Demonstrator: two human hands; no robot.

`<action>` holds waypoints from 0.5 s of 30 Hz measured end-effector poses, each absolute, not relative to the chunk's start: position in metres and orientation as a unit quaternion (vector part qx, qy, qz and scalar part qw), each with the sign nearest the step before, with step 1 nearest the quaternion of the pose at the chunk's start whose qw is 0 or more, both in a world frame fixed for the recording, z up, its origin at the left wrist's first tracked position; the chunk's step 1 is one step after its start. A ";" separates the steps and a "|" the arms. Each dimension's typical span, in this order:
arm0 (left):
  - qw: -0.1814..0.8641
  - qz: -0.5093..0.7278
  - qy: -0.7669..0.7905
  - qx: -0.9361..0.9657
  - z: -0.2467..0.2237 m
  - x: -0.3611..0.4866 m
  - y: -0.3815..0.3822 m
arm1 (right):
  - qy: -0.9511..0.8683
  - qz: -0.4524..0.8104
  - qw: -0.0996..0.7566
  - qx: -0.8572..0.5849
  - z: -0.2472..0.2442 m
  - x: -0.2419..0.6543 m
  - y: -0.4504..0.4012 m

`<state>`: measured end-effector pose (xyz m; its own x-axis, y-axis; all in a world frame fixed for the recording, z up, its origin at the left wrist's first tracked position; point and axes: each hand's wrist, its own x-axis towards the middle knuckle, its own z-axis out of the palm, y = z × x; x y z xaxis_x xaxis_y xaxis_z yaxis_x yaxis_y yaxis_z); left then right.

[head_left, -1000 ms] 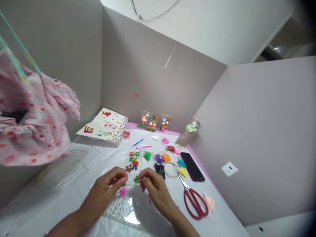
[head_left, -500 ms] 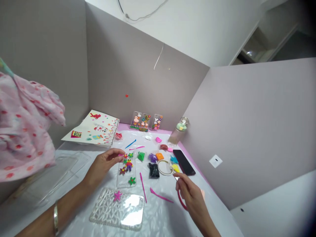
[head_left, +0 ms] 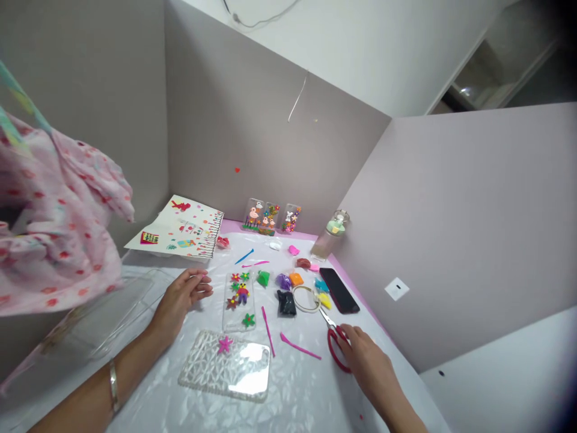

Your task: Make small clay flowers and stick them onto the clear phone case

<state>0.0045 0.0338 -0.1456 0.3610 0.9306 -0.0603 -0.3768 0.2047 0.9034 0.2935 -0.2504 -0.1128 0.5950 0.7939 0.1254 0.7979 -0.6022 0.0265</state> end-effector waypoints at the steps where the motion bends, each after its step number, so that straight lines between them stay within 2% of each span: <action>1: 0.715 0.454 0.321 0.423 -0.146 0.004 0.035 | -0.449 -0.064 0.006 -0.891 -0.119 0.296 -0.256; 10: 0.721 0.427 0.342 0.424 -0.146 0.007 0.030 | -0.460 -0.143 -0.019 -0.876 -0.144 0.319 -0.281; 15: 0.718 0.424 0.342 0.433 -0.146 0.005 0.034 | -0.508 -0.101 0.065 -0.853 -0.130 0.295 -0.263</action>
<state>0.0046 0.0340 -0.1463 0.4067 0.9051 -0.1245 -0.3131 0.2661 0.9117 0.2947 -0.2630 -0.1297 0.4625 0.8539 0.2386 0.8802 -0.4745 -0.0081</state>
